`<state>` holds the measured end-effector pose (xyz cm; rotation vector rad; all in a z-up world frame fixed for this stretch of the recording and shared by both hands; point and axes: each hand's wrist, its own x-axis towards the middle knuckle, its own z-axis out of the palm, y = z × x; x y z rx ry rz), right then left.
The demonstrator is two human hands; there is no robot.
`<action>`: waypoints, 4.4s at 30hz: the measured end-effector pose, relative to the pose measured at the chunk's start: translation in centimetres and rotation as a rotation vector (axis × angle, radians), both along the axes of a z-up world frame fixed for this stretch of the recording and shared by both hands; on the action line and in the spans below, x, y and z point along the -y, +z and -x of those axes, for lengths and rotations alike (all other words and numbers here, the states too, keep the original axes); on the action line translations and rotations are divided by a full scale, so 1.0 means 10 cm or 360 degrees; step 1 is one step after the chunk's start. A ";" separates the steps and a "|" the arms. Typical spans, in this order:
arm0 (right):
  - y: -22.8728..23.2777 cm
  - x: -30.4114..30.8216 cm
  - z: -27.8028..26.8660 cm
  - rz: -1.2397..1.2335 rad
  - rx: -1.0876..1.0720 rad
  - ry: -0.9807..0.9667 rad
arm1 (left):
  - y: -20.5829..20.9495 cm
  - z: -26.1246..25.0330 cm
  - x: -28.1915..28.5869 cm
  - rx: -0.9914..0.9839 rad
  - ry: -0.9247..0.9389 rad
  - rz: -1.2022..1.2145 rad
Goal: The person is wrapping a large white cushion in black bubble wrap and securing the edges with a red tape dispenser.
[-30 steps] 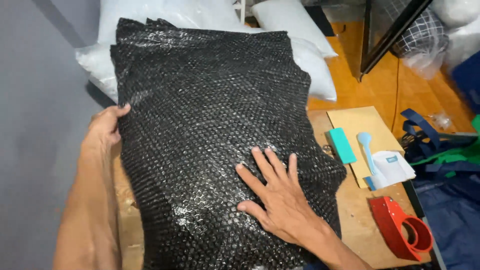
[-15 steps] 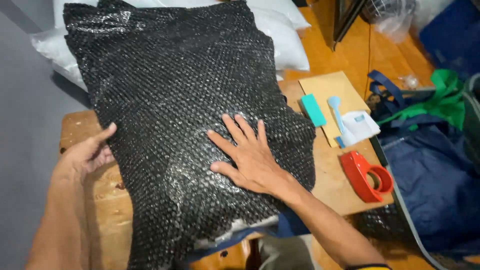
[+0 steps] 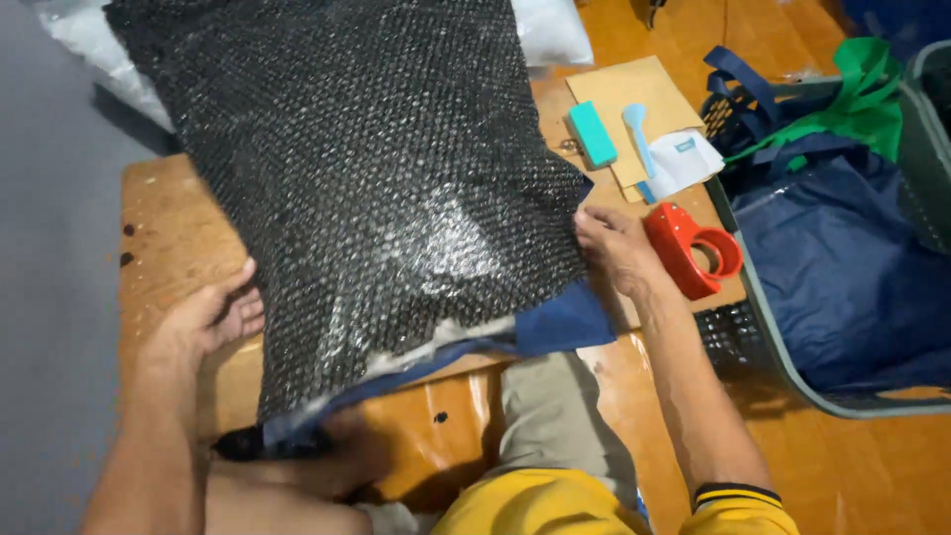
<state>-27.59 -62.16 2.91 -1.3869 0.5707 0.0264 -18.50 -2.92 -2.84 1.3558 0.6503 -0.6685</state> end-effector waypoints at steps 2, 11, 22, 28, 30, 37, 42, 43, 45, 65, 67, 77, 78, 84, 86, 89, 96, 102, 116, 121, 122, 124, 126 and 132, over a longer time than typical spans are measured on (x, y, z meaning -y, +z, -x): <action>-0.31 0.05 -0.01 -0.0134 0.0020 -0.0042 | 0.00 -0.04 0.02 0.0142 0.0056 -0.0024; -0.12 -0.08 0.00 -0.0373 0.0179 -0.0111 | -0.28 -0.35 0.05 0.0531 0.0704 -0.0664; -0.73 0.10 -0.33 -0.0268 0.0180 -0.0147 | 0.12 0.07 0.17 0.0747 0.0863 -0.0474; -0.72 0.03 -0.20 -0.0124 0.0224 -0.0310 | -0.52 -0.33 -0.01 0.0857 0.0494 -0.0783; -0.91 0.12 -0.25 -0.0188 0.0257 -0.0386 | -0.45 -0.28 -0.05 0.0835 0.0601 -0.0808; -1.08 0.25 -0.19 -0.0241 0.0296 -0.0378 | -0.12 -0.18 0.09 0.0752 0.0413 -0.1179; -1.04 0.23 -0.16 -0.0403 0.0355 -0.0446 | -0.05 -0.15 0.16 0.0777 0.0485 -0.0950; -0.98 0.21 -0.12 -0.0406 0.0349 -0.0444 | -0.08 -0.16 0.16 0.0773 0.0485 -0.0955; -0.83 0.14 -0.05 -0.0412 0.0332 -0.0487 | -0.12 -0.16 0.16 0.0775 0.0514 -0.0914; -0.62 0.10 0.15 -0.0207 0.0343 -0.0274 | 1.41 0.59 1.00 0.1500 0.0252 -0.1491; -0.40 -0.05 0.23 -0.0208 0.0350 -0.0270 | 1.86 0.82 1.44 0.1795 0.0053 -0.1394; -0.97 0.26 -0.03 -0.0209 0.0377 -0.0243 | 1.78 0.78 1.94 0.1829 -0.1371 -0.1818; -0.93 0.23 0.00 -0.0200 0.0361 -0.0234 | 1.75 0.76 1.91 0.1746 -0.1413 -0.1794; -0.85 0.17 -0.03 -0.0157 0.0316 -0.0300 | 1.72 0.71 1.91 0.1722 -0.1366 -0.1738; -0.90 0.22 -0.01 -0.0106 0.0334 -0.0373 | 1.78 0.75 1.92 0.1721 -0.1383 -0.1738; -0.58 0.03 0.10 0.0434 0.0522 -0.0589 | 1.82 0.75 1.93 0.1721 -0.1405 -0.1743; 0.55 -0.57 0.10 0.1733 0.1566 -0.0030 | 1.81 0.74 1.93 0.1726 -0.1392 -0.1729; 1.15 -1.69 0.15 0.2217 0.1008 0.1138 | 1.79 0.74 1.91 0.1723 -0.1403 -0.1711; 0.24 -0.54 0.17 0.1503 0.0369 0.0154 | 1.78 0.75 1.89 0.1709 -0.1376 -0.1697; -0.31 -0.15 0.00 0.0250 0.0128 -0.0100 | 1.79 0.74 1.96 0.1724 -0.1370 -0.1701; -0.22 -0.14 -0.05 0.0304 0.0311 -0.0276 | 1.81 0.74 1.99 0.1691 -0.1324 -0.1696; 0.02 -0.17 -0.27 0.0353 0.0500 -0.0453 | 1.90 0.76 2.08 0.1663 -0.1276 -0.1695; 0.33 -0.27 -0.56 -0.0133 0.1022 -0.0846 | 2.05 0.83 2.20 0.1757 -0.1022 -0.1566; 1.70 -2.08 -0.45 0.0597 0.1548 0.0082 | 2.04 0.45 2.36 0.2212 -0.0491 -0.0068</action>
